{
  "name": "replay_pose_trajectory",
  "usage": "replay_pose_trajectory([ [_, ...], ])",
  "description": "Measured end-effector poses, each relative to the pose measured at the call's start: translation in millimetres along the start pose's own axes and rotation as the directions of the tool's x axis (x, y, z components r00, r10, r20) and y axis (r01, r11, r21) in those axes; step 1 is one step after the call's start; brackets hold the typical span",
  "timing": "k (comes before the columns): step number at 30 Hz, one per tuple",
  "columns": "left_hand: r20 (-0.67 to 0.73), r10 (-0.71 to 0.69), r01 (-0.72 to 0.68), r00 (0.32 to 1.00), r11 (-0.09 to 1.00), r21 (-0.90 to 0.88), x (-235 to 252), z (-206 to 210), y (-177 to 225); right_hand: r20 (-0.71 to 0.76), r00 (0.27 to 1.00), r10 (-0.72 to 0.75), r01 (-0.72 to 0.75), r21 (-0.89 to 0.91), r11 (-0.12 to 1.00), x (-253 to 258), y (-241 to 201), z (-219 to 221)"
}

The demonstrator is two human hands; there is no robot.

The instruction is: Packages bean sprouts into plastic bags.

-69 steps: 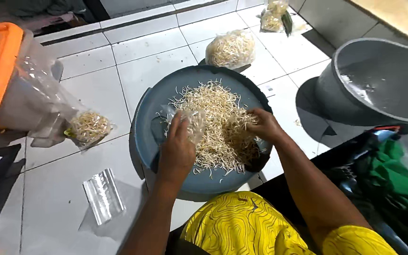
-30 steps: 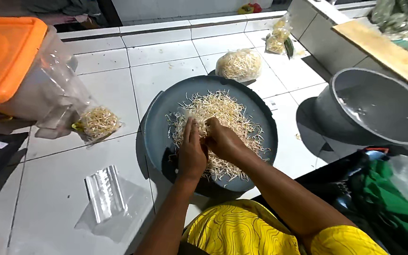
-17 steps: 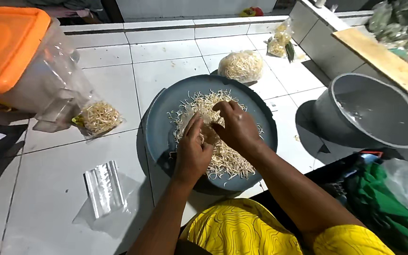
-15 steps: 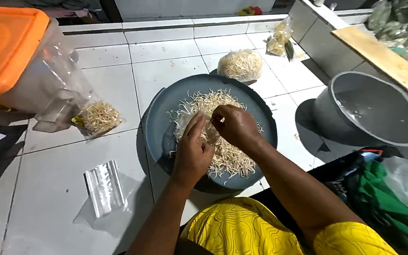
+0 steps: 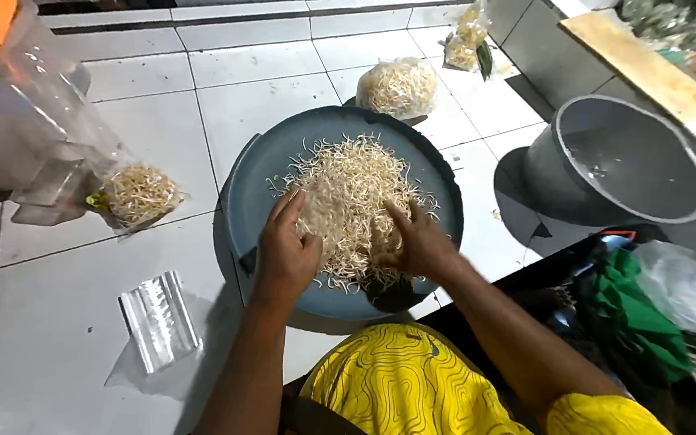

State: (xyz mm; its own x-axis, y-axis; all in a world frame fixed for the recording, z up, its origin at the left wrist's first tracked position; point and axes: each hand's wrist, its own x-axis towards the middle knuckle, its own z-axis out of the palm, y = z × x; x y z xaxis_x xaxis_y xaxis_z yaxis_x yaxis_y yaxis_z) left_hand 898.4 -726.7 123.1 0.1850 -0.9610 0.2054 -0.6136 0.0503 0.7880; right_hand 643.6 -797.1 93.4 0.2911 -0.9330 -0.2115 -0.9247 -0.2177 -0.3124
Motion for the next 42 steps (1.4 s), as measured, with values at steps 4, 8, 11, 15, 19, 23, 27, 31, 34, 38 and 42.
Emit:
replay_pose_trajectory([
  [4,0.017,-0.039,0.038,0.999,0.999,0.033,0,6,-1,-0.081,0.997,0.011,-0.025,-0.171,0.985,-11,14,65],
  [8,-0.057,-0.004,0.004,0.998,1.0,-0.008,2,0,5,-0.156,0.987,-0.026,0.027,0.007,1.0,0,25,55],
  [11,-0.086,0.085,-0.082,0.993,0.996,0.03,1,-2,16,-0.152,0.988,-0.013,0.058,0.295,0.954,13,47,29],
  [15,0.016,0.132,-0.133,0.991,0.979,0.153,6,26,14,-0.05,0.999,-0.008,0.045,0.821,0.57,24,70,-7],
  [19,0.165,0.098,-0.138,0.981,0.959,0.249,12,65,6,0.037,0.984,-0.175,0.027,0.937,0.349,26,64,-37],
  [23,0.175,0.085,-0.119,0.981,0.973,0.196,13,82,5,0.201,0.975,-0.095,-0.174,0.956,0.237,30,27,-35],
  [27,0.029,0.125,-0.128,0.992,0.985,0.116,7,80,1,0.378,0.926,-0.017,-0.353,0.881,0.315,45,-19,-21],
  [31,-0.068,0.158,-0.15,0.985,0.982,0.117,0,71,-10,0.367,0.929,-0.037,-0.357,0.919,0.167,45,-60,-10],
  [34,-0.151,0.151,-0.14,0.977,0.986,0.086,-1,68,-18,0.227,0.959,-0.171,-0.197,0.964,0.177,30,-78,-13],
  [38,-0.202,0.05,-0.04,0.978,0.998,0.05,4,57,-13,-0.017,0.928,-0.373,0.353,0.369,0.86,21,-88,-24],
  [42,-0.139,0.066,-0.068,0.988,0.998,-0.007,11,48,-3,-0.201,0.921,-0.334,0.317,-0.116,0.941,20,-95,-37],
])
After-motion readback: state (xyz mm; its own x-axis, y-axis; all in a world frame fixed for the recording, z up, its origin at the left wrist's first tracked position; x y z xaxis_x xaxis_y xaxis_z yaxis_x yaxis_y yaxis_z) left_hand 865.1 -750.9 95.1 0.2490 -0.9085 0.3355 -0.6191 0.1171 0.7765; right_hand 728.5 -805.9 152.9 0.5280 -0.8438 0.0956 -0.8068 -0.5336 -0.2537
